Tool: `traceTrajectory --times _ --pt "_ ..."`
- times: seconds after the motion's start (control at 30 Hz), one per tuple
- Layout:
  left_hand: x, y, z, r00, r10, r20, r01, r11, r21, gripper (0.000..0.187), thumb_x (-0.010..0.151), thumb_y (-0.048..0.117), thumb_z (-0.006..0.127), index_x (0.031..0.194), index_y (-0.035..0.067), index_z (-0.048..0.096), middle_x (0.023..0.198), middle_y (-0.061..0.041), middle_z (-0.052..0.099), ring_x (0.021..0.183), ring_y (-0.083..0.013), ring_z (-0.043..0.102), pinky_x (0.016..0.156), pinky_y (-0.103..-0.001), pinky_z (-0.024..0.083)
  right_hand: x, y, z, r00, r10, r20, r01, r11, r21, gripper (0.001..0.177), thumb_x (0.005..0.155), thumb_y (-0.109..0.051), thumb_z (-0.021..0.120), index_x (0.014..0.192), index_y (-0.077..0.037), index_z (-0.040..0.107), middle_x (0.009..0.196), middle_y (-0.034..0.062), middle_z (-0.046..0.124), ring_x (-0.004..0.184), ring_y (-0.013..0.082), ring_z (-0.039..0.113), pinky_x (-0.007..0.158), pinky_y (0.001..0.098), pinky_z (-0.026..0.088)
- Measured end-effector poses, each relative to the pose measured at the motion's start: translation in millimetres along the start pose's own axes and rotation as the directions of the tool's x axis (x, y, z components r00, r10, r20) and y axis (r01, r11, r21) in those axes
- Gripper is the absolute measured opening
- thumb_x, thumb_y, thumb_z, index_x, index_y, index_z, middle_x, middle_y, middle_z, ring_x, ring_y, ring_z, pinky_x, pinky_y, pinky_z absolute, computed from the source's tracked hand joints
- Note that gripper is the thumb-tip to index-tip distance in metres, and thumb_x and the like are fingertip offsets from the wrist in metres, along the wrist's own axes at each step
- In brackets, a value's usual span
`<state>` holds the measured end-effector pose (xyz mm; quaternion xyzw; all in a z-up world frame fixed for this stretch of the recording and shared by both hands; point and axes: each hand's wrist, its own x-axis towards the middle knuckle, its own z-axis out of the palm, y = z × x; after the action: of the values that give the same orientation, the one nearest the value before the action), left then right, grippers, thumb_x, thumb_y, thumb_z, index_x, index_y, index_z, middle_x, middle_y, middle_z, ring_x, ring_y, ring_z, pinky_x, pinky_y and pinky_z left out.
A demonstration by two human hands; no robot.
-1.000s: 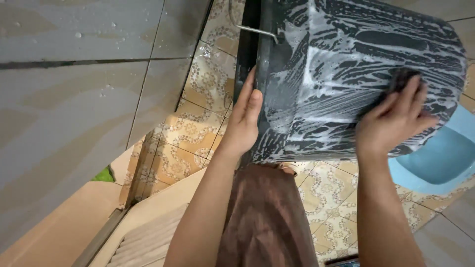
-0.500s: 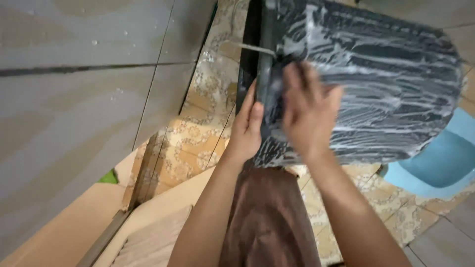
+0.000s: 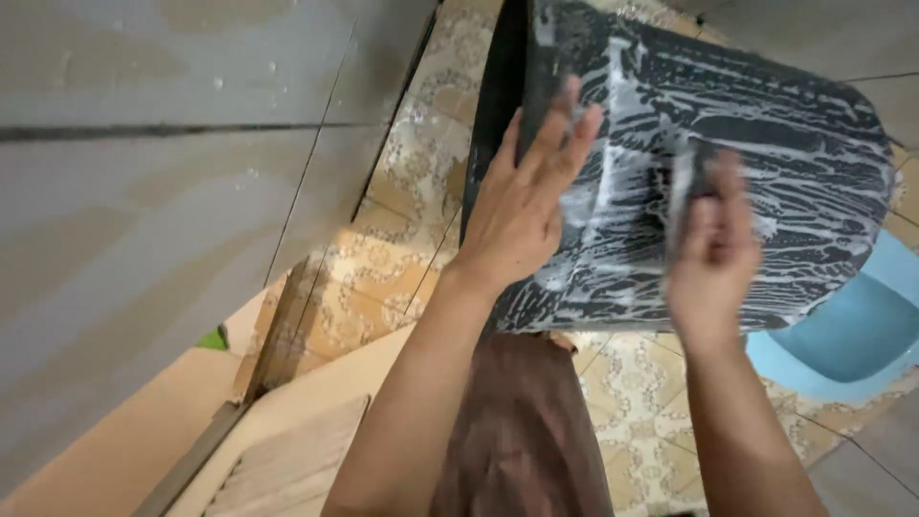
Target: The recorder is cleaning a large black bucket and an orange scoop in a bathroom.
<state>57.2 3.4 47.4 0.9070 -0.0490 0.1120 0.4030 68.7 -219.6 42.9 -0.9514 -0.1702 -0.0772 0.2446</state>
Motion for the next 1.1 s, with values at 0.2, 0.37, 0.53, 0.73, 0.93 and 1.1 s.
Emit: traceTrajectory --times 0.2,0.37,0.53,0.73,0.93,1.1 --pt "-20.0 -11.1 21.6 0.986 -0.036 -0.162 -0.025 0.934 -0.356 0.068 0.117 0.032 0.033 0.168 0.021 -0.012 0.169 -0.006 0.027 0.160 -0.0255 0.030 0.137 -0.041 0.017 41.0 -58.2 -33.2 0.979 0.076 -0.187 0.086 0.681 0.727 0.038 0.128 -0.025 0.041 0.161 -0.005 0.039 0.155 0.0128 0.054 0.135 0.0201 0.055 0.120 0.0346 0.046" --pt "-27.5 -18.4 41.8 0.822 -0.529 -0.210 0.399 0.798 -0.451 0.043 0.114 0.030 0.037 0.147 0.002 0.042 0.139 -0.032 0.053 0.132 -0.0404 0.052 0.108 -0.044 0.042 51.0 -81.9 10.3 0.948 -0.318 -0.002 0.310 0.924 0.223 0.036 0.115 -0.020 0.057 0.149 -0.007 0.061 0.140 0.0165 0.059 0.116 0.0313 0.057 0.099 0.0406 0.045" --pt "-33.4 -11.3 53.1 0.727 -0.678 -0.111 0.571 0.686 -0.451 0.033 0.108 0.023 0.043 0.096 -0.001 0.061 0.081 -0.026 0.066 0.077 -0.0413 0.070 0.065 -0.046 0.052 80.5 -86.6 31.2 0.908 -0.410 0.081 0.412 0.911 0.000 0.037 0.100 -0.024 0.069 0.137 -0.021 0.071 0.138 0.0139 0.065 0.105 0.0363 0.050 0.087 0.0448 0.041" --pt "-30.6 -0.4 43.7 0.749 -0.635 -0.186 0.574 0.763 -0.297 0.033 0.110 0.020 0.043 0.090 0.001 0.059 0.063 -0.022 0.057 0.060 -0.0436 0.062 0.055 -0.051 0.045 182.9 -64.3 72.0 0.908 -0.404 0.111 0.418 0.893 -0.167 0.029 0.108 -0.023 0.069 0.137 -0.025 0.072 0.142 0.0058 0.066 0.109 0.0383 0.049 0.089 0.0510 0.039" --pt "-27.2 5.0 34.4 0.804 -0.535 -0.259 0.448 0.832 -0.326 0.025 0.107 0.022 0.048 0.100 0.000 0.058 0.074 -0.023 0.063 0.068 -0.0450 0.064 0.056 -0.050 0.049 120.0 -97.7 15.8 0.823 -0.466 0.326 0.498 0.867 -0.017 0.045 0.089 -0.027 0.070 0.134 -0.021 0.073 0.145 0.0107 0.065 0.100 0.0310 0.052 0.087 0.0509 0.038" --pt "-51.6 3.7 47.5 0.772 -0.608 -0.185 0.541 0.781 -0.310 0.025 0.109 0.023 0.049 0.098 0.002 0.057 0.073 -0.024 0.061 0.070 -0.0453 0.064 0.059 -0.050 0.049 204.4 -83.5 66.1 0.869 -0.407 0.283 0.480 0.834 -0.274 0.038 0.099 -0.029 0.069 0.136 -0.033 0.073 0.141 -0.0001 0.064 0.115 0.0350 0.053 0.092 0.0496 0.040"
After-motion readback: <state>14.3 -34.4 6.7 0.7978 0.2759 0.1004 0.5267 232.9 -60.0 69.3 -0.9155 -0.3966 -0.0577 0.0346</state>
